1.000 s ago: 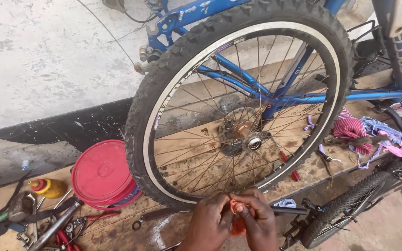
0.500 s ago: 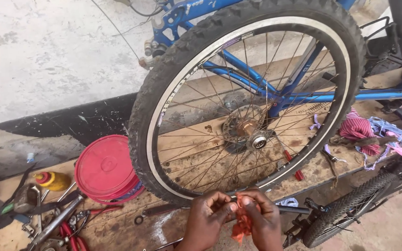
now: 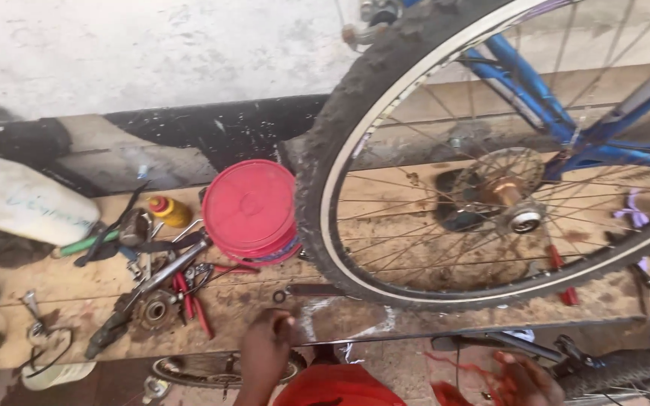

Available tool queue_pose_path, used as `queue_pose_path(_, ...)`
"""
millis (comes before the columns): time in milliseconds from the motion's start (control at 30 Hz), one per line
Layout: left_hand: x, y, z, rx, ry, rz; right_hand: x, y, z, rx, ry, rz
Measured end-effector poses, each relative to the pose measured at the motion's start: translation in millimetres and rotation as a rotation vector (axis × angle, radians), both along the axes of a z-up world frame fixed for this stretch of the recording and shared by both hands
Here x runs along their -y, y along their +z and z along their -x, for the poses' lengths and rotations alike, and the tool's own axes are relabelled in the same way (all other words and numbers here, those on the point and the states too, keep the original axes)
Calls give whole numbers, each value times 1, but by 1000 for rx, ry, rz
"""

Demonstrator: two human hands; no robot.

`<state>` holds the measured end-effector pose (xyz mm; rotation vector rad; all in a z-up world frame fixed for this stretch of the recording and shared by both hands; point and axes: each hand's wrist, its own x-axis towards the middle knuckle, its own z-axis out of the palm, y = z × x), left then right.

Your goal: Repairing and adjusting a bicycle wheel hub using a wrench, screwdriver, and cleaning cloth.

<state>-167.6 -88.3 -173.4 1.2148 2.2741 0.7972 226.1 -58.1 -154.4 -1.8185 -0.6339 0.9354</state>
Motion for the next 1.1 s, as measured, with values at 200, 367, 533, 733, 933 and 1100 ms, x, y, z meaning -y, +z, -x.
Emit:
queue_pose_path(200,-6,-43,42,-394,100,-74,-25,15,-18,-247,50,353)
queue_pose_path(367,-9,-54,46,-432,70,-49,-27,29,5,-145,112,208)
queue_pose_path(533,-7,-47,43,-385,84,-64,-29,26,15,-227,82,149)
queue_pose_path(733,-9,-45,39,-367,109,-56,-19,40,15,88,195,294)
queue_pose_path(933,-12,-22,25,-456,78,-107,-21,13,-11,192,213,327)
queue_pose_path(1100,-28,44,-26,95,-334,-246,-18,-72,-70,-223,259,-315)
